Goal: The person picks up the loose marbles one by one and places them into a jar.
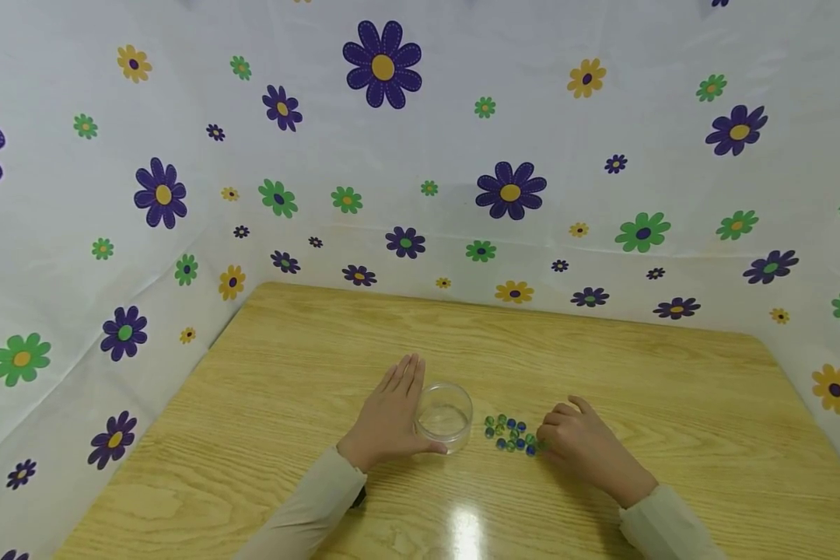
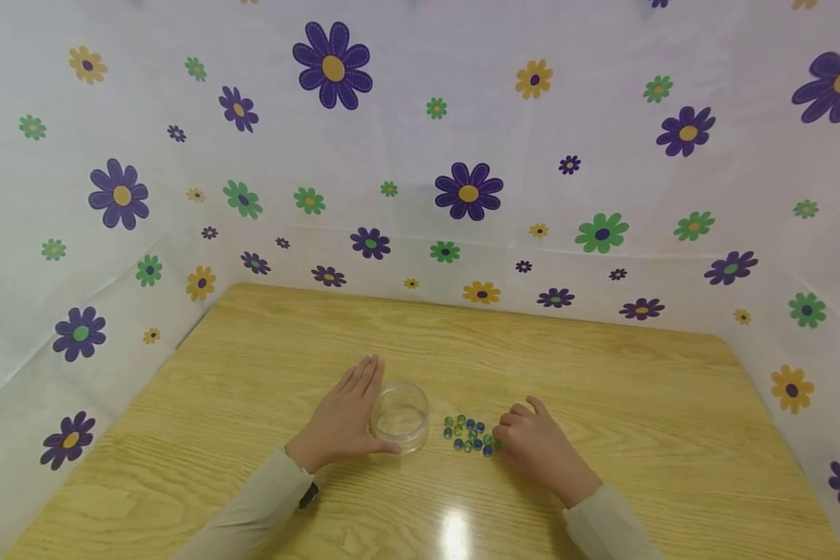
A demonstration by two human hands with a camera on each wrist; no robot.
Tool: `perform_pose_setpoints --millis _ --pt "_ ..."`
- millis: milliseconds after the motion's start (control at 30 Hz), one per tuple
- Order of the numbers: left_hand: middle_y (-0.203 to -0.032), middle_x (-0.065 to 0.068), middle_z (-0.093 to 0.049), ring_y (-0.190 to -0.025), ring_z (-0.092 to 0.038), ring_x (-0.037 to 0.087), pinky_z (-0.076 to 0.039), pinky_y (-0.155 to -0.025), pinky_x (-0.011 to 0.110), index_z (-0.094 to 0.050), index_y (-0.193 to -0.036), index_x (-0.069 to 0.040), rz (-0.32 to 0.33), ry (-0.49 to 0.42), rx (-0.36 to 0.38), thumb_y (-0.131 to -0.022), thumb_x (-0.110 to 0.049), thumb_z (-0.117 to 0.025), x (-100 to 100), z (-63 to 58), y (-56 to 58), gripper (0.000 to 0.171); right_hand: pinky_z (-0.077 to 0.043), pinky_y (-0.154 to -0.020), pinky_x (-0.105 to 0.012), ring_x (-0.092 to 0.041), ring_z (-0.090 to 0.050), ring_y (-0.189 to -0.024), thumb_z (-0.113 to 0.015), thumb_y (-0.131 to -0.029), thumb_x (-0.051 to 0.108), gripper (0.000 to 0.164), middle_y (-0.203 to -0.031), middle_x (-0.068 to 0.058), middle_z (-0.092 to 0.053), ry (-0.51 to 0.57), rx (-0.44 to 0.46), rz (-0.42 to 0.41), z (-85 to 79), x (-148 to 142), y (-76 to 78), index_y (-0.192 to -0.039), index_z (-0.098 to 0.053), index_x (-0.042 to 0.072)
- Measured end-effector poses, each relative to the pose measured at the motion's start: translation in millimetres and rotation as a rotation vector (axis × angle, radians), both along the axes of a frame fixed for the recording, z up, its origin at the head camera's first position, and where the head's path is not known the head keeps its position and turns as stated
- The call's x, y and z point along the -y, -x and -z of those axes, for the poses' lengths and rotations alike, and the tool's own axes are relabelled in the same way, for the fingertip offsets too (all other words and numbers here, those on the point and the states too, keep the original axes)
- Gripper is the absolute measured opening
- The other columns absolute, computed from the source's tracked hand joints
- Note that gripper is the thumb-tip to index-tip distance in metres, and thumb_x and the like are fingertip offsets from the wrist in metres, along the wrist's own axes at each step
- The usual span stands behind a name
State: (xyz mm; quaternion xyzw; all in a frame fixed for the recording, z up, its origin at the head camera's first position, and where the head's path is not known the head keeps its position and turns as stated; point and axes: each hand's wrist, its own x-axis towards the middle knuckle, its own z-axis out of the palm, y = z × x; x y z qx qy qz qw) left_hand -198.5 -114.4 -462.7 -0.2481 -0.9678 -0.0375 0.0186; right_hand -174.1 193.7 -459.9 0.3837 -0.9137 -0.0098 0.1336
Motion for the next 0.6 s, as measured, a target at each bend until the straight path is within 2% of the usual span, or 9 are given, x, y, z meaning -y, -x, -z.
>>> perform_pose_setpoints --millis 233,600 --pt "-0.157 0.019 -0.014 -0.147 -0.011 0.028 -0.015 -0.120 0.039 -0.012 -0.149 0.004 0.001 -0.011 0.010 -0.065 -0.079 -0.060 0.0 -0.1 0.3 0.127 -0.050 -0.075 -0.038 -0.012 -0.059 -0.074 -0.083 -0.066 0.023 0.016 -0.076 0.007 -0.067 -0.031 0.011 0.020 -2.1 1.6 0.1 -0.074 -0.070 0.019" --pt "-0.157 0.020 -0.014 -0.147 -0.012 0.029 -0.016 -0.120 0.040 -0.011 -0.149 0.004 -0.002 -0.025 0.019 -0.065 -0.078 -0.061 0.4 0.0 0.2 0.127 -0.045 -0.062 -0.030 -0.011 -0.058 -0.071 -0.083 -0.067 0.021 0.015 -0.075 0.007 -0.067 -0.017 0.047 0.016 -5.4 2.8 -1.3 -0.073 -0.069 0.018"
